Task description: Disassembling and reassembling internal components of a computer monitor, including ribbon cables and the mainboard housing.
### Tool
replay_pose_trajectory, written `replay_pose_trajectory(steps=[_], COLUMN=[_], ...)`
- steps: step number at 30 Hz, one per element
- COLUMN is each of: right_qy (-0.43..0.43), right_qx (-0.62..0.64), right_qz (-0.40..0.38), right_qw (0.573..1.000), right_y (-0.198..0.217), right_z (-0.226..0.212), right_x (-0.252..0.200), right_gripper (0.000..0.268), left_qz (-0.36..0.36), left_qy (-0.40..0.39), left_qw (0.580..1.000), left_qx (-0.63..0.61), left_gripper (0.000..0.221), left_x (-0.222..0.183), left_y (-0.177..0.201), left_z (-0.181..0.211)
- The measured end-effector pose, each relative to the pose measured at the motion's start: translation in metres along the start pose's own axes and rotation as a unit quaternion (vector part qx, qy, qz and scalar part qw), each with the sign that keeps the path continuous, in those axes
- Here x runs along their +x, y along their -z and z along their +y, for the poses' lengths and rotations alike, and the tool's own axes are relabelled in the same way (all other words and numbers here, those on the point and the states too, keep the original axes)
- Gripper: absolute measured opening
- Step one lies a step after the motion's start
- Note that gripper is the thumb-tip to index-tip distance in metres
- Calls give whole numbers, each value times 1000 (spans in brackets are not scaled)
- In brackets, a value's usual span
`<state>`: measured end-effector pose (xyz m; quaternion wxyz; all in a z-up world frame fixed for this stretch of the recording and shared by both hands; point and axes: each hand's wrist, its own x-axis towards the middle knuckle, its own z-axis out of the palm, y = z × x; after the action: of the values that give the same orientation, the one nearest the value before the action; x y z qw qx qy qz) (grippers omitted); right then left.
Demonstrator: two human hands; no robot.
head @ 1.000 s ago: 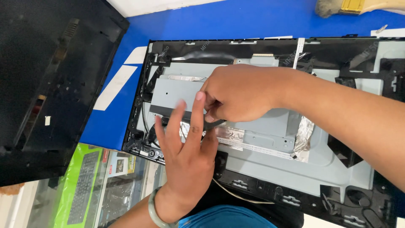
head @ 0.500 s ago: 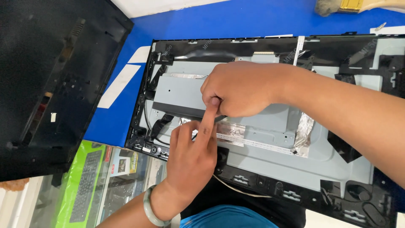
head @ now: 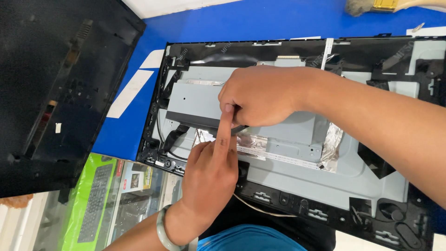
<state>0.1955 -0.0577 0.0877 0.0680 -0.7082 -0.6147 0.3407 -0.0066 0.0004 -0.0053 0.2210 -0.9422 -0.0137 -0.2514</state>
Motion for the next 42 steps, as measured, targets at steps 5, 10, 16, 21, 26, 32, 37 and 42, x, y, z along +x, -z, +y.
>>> replay_pose_trajectory(steps=[5,10,16,21,26,32,37,42], right_qy=[1,0,44,35,17,23,20,9], right_qx=[7,11,-17,-3,-9,-1,-8,5], right_qz=[5,5,22,7,1,-13,7,11], right_qw=[1000,1000,999,999,1000,1000,1000,1000], right_y=[-1,-1,-7,-4,-1,-7,-12,-14], right_z=[2,2,13,11,9,13,20,24], right_x=[0,-1,7,6,4,8,12,12], right_gripper=[28,29,42,33,41,49,35,35], left_qz=[-35,-34,-38,-13,-55,-32,-23,23], left_qy=[11,6,-5,-1,92,116,46,17], left_qw=[993,993,993,986,973,953,891,885], left_qx=[-108,-110,-108,-164,-205,-278,-451,-465], left_gripper=[19,23,12,11,26,21,20,23], left_x=[-2,-3,-15,-11,-31,-44,-57,-59], left_y=[-2,-4,-4,21,39,38,26,15], left_z=[-2,-2,-16,-14,-22,-39,-62,-82])
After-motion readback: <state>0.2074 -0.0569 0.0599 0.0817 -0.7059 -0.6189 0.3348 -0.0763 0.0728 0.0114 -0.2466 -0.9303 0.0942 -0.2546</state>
